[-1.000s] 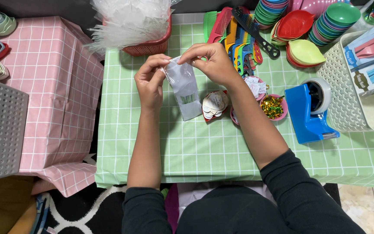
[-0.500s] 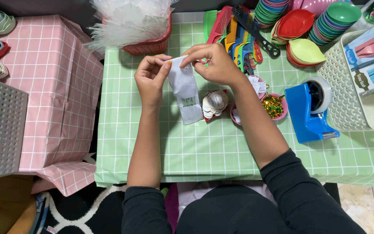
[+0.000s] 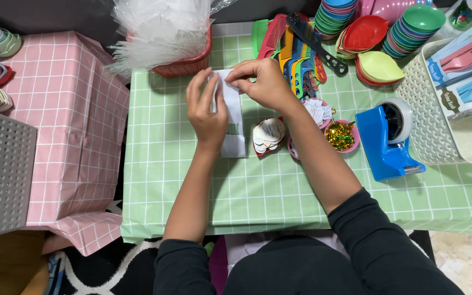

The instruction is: The person places a green plastic spoon and fork into a clear plastic sleeve with a printed header card, then seals the sleeve. They repeat the process with another set of cutlery, handling the packaging and items by hand.

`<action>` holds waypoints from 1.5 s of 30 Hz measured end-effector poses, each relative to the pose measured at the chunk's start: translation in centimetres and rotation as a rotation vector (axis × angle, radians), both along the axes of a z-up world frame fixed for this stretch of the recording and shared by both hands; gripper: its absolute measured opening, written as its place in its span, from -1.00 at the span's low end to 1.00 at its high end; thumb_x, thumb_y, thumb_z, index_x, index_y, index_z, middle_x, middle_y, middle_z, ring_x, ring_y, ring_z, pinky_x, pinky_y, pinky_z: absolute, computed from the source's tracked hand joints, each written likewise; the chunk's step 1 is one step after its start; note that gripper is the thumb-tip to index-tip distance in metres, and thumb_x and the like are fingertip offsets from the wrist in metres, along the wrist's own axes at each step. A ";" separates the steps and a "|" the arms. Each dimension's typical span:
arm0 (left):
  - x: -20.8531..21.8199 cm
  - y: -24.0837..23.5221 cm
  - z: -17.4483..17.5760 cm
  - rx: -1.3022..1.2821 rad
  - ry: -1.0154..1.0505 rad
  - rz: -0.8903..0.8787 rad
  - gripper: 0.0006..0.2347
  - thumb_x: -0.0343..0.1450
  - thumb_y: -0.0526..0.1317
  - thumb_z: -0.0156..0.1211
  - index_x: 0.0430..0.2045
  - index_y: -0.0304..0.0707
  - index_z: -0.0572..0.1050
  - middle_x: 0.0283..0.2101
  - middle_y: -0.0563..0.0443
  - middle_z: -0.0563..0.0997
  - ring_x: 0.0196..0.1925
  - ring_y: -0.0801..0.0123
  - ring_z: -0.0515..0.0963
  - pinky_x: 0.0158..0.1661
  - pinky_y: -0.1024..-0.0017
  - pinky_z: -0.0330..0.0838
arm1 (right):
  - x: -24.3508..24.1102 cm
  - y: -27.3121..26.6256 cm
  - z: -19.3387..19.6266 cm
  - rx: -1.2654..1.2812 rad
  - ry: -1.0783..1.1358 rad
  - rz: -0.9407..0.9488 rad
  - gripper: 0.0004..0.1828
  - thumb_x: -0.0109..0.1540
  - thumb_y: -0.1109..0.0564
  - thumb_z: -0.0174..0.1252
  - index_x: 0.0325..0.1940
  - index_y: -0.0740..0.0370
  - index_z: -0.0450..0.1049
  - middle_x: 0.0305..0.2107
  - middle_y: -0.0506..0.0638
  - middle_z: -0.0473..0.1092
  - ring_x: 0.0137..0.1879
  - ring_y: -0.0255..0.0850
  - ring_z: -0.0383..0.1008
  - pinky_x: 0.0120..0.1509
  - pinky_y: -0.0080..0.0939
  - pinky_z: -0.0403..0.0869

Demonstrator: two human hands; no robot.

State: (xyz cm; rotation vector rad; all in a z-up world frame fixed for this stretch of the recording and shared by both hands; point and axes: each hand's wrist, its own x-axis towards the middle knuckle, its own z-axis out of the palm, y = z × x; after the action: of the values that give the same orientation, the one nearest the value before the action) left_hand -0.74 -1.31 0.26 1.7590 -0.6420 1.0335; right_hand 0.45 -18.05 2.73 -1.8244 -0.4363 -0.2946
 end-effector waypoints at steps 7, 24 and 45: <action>-1.3 -2.2 -2.9 0.236 0.152 0.046 -0.40 0.42 -0.12 0.22 0.34 -0.41 0.20 0.42 -0.23 0.23 0.48 -0.04 0.20 0.41 0.15 0.07 | -0.2 1.0 0.0 0.215 0.095 -0.118 -0.80 0.16 0.45 0.20 -0.27 0.27 0.64 -0.25 0.19 0.54 -0.25 -0.20 0.61 -0.30 -0.30 0.67; -0.2 -1.4 -4.9 0.501 0.120 -0.058 -0.36 0.26 -0.70 -0.18 0.32 -0.43 0.16 0.38 -0.24 0.28 0.45 -0.03 0.28 0.33 0.05 0.29 | -1.0 -7.9 4.1 -0.454 0.135 -0.646 -0.86 0.25 0.16 0.24 -0.13 0.13 0.64 -0.17 0.01 0.58 -0.02 -0.06 0.56 0.01 0.05 0.53; 0.0 -1.6 -6.2 0.552 0.176 -0.047 -0.34 0.24 -0.68 -0.04 0.32 -0.37 0.20 0.39 -0.14 0.28 0.44 0.00 0.28 0.34 0.07 0.27 | 4.1 -11.5 -0.4 -0.855 0.558 -0.790 -0.34 0.28 -0.10 0.28 0.34 0.16 0.19 0.12 0.21 0.37 0.17 0.24 0.40 0.02 0.24 0.49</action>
State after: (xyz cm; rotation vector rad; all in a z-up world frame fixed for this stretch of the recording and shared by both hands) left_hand -0.72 -2.93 -5.93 2.2666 -0.9104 0.6926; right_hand 4.54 -29.56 2.28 -2.7414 0.6865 -0.1074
